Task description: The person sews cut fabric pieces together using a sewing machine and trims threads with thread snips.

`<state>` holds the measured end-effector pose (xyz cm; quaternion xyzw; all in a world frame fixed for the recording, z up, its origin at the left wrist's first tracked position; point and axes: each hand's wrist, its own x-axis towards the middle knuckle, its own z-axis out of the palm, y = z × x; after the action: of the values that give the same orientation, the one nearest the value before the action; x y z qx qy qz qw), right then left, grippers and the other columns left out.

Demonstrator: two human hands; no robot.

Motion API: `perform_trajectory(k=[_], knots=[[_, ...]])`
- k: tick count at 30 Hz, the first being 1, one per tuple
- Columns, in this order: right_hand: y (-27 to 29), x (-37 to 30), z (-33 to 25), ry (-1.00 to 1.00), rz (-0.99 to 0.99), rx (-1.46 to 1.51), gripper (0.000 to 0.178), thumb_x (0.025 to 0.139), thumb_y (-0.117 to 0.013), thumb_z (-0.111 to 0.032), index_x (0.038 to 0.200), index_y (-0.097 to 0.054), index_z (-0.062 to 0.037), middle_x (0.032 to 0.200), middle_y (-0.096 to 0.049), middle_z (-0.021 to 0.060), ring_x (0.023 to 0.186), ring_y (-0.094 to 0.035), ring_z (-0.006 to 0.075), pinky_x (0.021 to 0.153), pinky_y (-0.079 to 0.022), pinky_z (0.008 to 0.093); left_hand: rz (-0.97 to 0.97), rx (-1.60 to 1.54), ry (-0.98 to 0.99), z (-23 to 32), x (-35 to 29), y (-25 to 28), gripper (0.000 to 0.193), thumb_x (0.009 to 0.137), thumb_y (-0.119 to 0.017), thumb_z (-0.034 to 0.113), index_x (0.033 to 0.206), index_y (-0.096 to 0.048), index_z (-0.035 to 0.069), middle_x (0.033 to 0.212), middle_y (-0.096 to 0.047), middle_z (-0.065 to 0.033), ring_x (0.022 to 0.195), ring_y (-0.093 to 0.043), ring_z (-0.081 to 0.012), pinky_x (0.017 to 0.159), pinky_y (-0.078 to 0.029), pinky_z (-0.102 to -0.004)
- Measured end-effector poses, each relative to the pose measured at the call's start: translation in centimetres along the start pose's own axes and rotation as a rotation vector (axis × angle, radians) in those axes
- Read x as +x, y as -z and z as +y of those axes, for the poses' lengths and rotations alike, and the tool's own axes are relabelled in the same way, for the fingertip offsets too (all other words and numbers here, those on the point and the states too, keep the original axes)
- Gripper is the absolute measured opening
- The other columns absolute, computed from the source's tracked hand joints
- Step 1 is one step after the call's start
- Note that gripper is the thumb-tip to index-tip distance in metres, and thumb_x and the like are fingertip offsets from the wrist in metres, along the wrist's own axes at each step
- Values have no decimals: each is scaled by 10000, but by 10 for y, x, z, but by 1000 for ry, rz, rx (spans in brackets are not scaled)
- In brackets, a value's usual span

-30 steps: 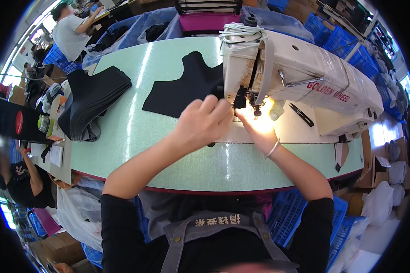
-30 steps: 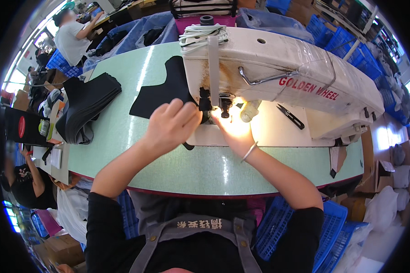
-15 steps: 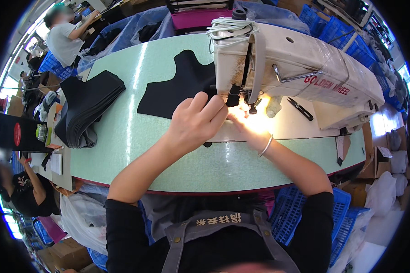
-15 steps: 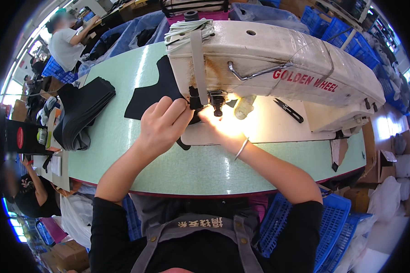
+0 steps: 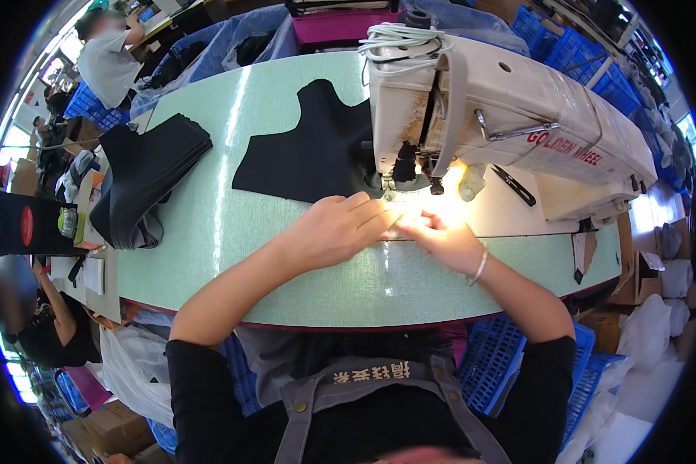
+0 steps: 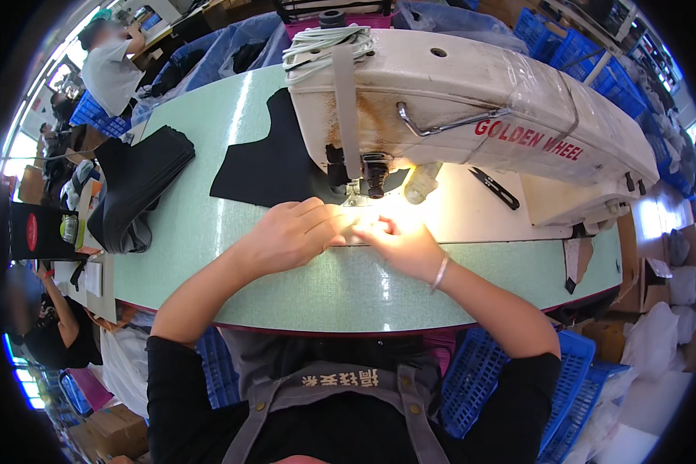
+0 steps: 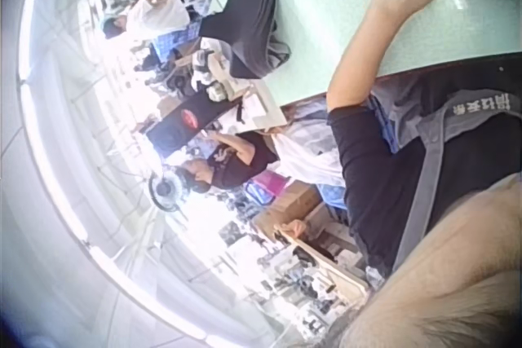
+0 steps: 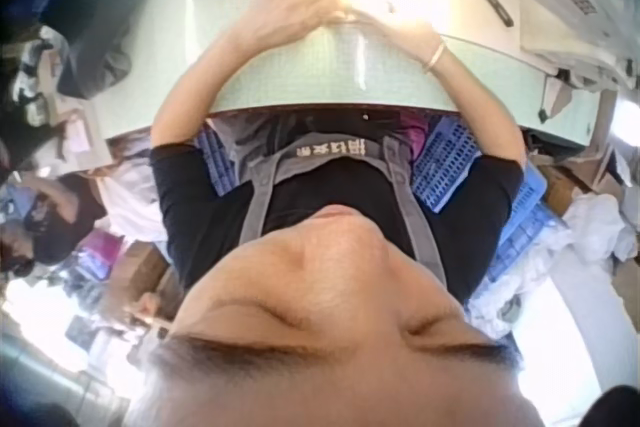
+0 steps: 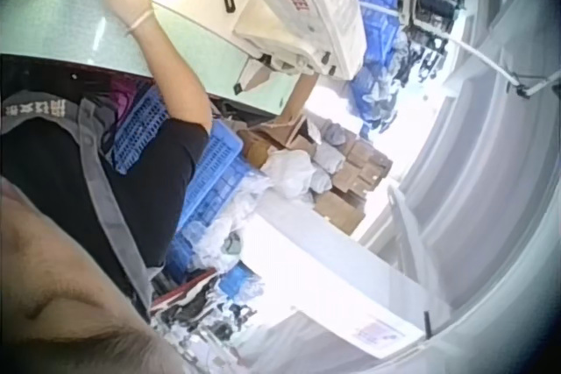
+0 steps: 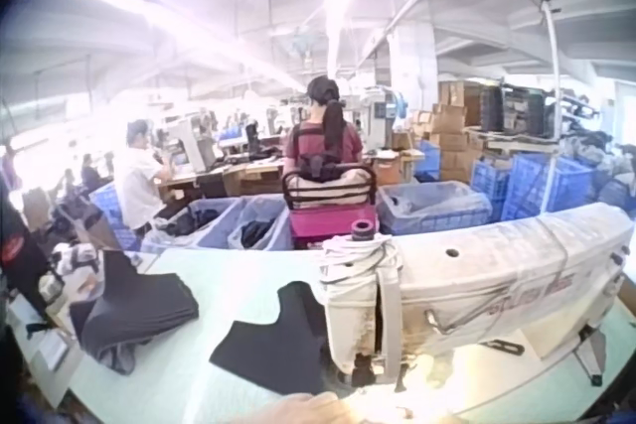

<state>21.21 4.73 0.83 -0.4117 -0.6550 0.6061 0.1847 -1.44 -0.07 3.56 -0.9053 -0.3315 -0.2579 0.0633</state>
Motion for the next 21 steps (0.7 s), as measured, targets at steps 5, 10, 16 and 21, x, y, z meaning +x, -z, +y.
perform_trajectory(k=[5, 10, 16, 21], knots=[[53, -15, 9, 143, 288, -623, 120, 898, -664, -122, 959, -645, -21, 654, -585, 33, 565, -515, 110, 544, -432, 284, 239, -82, 79, -6, -3, -13, 205, 733, -712, 24, 923, -638, 8, 840, -576, -73, 727, -581, -217, 590, -496, -315], [117, -17, 39, 451, 763, -1293, 190, 885, -627, -101, 1048, -619, -4, 1016, -606, 164, 1002, -570, 332, 857, -474, 421, 331, -59, 146, -8, -5, -15, 206, 684, -752, -44, 869, -667, -12, 810, -578, -79, 707, -588, -229, 581, -491, -317], [125, -22, 39, 427, 646, -1287, 169, 896, -591, -104, 1042, -615, -22, 952, -598, 153, 891, -605, 353, 772, -496, 426, 330, -5, 120, -10, -8, -19, 223, 663, -743, -7, 876, -676, 1, 810, -573, -66, 706, -579, -214, 583, -469, -321], [51, -43, -3, 419, 392, -1082, 219, 890, -649, -204, 1028, -611, -39, 883, -576, 151, 720, -607, 335, 614, -489, 410, 309, 65, 91, -9, -8, -21, 233, 650, -708, 60, 880, -687, 29, 815, -577, -46, 724, -581, -198, 599, -451, -315]])
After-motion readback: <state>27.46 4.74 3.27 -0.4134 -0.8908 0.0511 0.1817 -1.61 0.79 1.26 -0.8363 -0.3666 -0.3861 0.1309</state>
